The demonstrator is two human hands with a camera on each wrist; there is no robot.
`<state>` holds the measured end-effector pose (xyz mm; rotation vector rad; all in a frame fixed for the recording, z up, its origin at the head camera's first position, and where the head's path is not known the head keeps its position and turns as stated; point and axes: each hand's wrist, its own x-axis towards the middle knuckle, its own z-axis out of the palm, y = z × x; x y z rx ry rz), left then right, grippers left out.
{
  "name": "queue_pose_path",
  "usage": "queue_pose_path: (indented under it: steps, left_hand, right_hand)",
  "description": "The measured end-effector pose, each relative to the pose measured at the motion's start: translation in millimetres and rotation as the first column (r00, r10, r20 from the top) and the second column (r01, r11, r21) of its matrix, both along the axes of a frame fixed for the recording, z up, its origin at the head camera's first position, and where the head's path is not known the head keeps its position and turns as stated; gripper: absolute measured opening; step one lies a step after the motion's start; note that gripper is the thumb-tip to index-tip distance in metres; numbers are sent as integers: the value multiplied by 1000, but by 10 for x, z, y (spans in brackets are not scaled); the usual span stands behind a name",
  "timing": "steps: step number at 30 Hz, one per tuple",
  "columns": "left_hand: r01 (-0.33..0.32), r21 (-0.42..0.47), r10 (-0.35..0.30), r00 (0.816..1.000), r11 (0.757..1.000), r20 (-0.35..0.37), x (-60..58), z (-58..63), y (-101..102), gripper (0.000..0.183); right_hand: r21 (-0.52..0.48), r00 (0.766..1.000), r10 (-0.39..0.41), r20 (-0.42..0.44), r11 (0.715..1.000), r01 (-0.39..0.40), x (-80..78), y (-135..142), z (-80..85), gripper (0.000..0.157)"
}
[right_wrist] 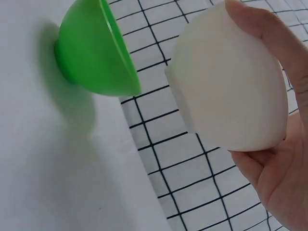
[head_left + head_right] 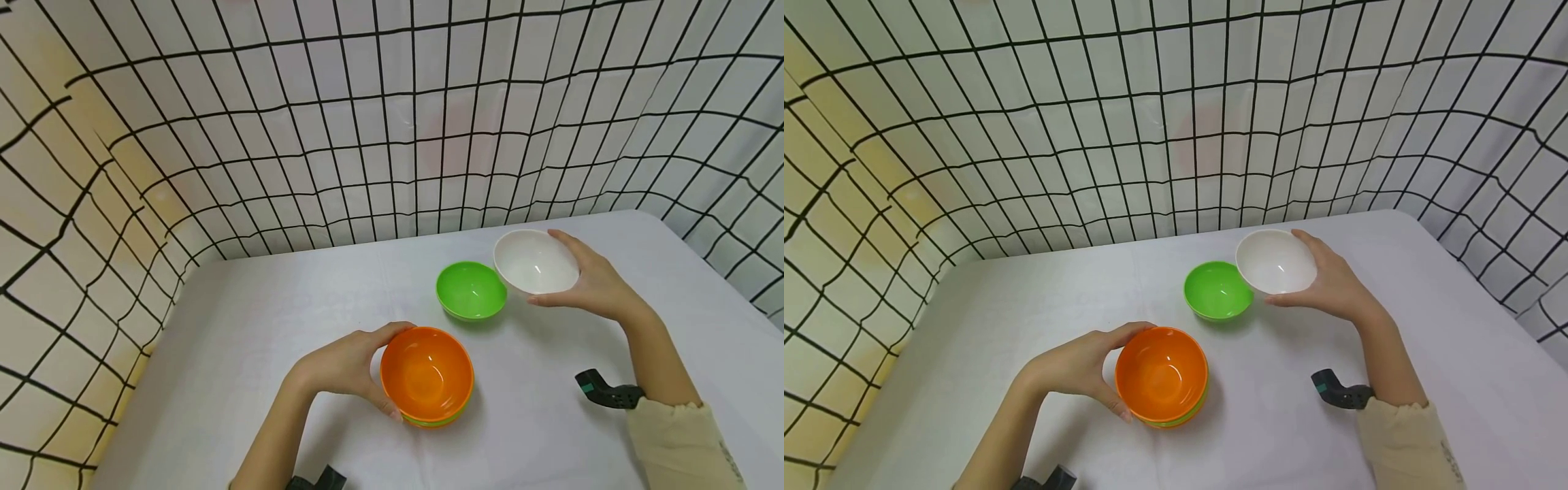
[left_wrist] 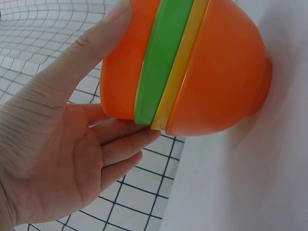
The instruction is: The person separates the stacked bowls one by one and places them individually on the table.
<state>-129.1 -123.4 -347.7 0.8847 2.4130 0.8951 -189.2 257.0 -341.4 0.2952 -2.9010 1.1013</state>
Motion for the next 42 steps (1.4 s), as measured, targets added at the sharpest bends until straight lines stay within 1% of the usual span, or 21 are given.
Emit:
queue_pose_path:
  steps: [5,8,13,19,31,42]
  left_hand:
    - [-4,-2,4,1000,1000,4,3,11,2,102]
    - [0,4,0,1000,1000,1,6,18,3,102]
    - [9,11,-9,1000,1000,-7,6,21,4,102]
    - [3,7,-3,1000,1000,0,8,15,0,102]
    - [-6,3,6,1000,1000,13,19,34,2,101]
    - [4,13,-4,1000,1000,16,8,23,1,100]
  right_hand:
    - [38,999,-35,0,999,35,-79,59,-112,116]
    - [45,999,-54,8,998,53,-120,98,-186,117]
    - [44,997,-68,26,997,67,-168,151,-294,117]
    - [50,997,-75,37,996,73,-216,180,-398,117]
    - [67,995,-83,63,995,79,-270,227,-508,118]
    - [78,993,-79,90,994,72,-306,253,-611,119]
